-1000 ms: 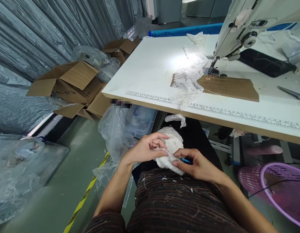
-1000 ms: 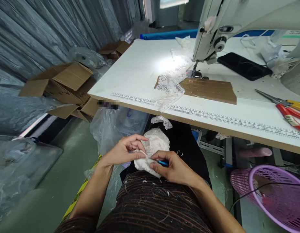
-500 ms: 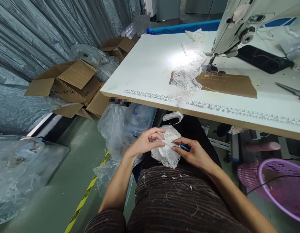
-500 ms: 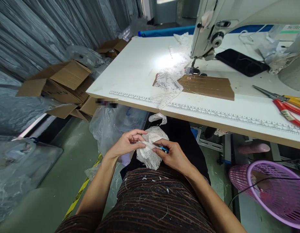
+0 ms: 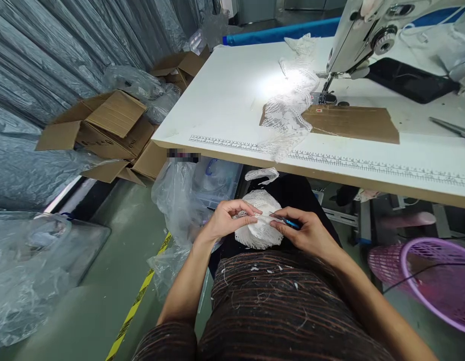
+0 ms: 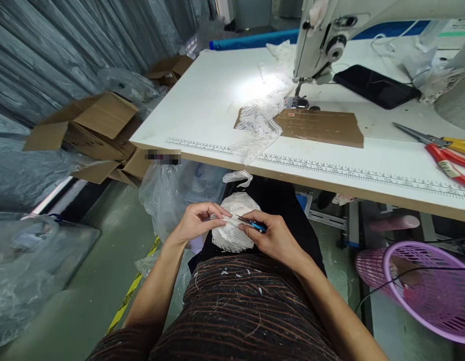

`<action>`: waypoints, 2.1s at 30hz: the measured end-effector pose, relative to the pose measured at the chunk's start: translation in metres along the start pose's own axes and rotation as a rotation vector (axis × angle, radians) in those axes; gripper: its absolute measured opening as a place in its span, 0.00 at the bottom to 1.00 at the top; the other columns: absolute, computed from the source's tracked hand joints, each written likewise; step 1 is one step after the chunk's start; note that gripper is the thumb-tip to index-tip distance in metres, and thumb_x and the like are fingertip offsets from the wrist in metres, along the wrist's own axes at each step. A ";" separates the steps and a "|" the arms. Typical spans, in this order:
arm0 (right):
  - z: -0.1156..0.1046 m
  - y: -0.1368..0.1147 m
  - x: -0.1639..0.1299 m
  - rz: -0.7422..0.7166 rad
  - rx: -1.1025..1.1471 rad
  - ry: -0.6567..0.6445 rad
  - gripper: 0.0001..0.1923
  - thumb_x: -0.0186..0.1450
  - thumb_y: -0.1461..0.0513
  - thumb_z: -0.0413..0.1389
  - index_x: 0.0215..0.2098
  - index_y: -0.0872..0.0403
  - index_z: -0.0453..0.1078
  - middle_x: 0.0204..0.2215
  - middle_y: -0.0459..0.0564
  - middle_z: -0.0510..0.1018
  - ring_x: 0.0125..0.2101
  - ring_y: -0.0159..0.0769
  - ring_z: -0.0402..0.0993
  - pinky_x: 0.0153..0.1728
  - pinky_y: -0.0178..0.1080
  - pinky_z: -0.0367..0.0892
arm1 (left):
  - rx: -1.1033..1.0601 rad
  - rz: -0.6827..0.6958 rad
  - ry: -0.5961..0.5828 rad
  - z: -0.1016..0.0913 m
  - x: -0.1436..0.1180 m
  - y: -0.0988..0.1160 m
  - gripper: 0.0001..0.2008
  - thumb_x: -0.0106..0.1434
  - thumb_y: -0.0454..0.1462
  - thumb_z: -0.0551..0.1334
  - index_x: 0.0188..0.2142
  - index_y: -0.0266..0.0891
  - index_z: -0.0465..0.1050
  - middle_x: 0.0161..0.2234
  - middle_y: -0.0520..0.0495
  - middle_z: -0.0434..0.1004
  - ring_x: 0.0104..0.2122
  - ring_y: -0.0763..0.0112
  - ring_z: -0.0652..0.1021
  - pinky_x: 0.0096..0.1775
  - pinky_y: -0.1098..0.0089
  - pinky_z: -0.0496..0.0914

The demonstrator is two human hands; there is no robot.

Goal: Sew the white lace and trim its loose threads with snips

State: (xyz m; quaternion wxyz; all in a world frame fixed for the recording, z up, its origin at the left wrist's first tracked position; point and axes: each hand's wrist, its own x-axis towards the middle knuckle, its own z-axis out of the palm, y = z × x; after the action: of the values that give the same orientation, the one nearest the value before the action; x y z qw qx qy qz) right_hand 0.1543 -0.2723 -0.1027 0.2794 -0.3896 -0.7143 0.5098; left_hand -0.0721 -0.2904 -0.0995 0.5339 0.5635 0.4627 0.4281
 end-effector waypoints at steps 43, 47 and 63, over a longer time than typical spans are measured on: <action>-0.003 0.009 0.003 0.082 0.136 0.314 0.12 0.59 0.54 0.62 0.35 0.54 0.75 0.33 0.50 0.81 0.30 0.37 0.74 0.29 0.37 0.69 | -0.085 0.002 0.210 0.017 0.014 -0.008 0.18 0.50 0.39 0.73 0.36 0.37 0.68 0.31 0.47 0.82 0.30 0.72 0.80 0.32 0.74 0.72; -0.004 0.013 0.004 0.085 0.129 0.284 0.13 0.60 0.53 0.60 0.36 0.54 0.75 0.33 0.51 0.81 0.31 0.38 0.74 0.29 0.38 0.69 | -0.080 -0.019 0.199 0.016 0.014 -0.009 0.22 0.51 0.39 0.72 0.43 0.37 0.68 0.31 0.47 0.82 0.30 0.71 0.80 0.33 0.73 0.73; -0.003 0.020 0.009 0.105 0.099 0.232 0.15 0.61 0.53 0.59 0.40 0.55 0.75 0.34 0.50 0.80 0.30 0.37 0.74 0.31 0.37 0.69 | 0.302 0.151 0.236 0.013 0.010 -0.019 0.22 0.58 0.39 0.66 0.51 0.39 0.66 0.32 0.48 0.82 0.24 0.77 0.74 0.28 0.75 0.67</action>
State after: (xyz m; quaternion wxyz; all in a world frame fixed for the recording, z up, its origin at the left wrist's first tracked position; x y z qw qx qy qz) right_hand 0.1576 -0.2600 -0.1206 0.3518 -0.4684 -0.6298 0.5101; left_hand -0.0590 -0.2828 -0.1194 0.3518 0.6162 0.5375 0.4556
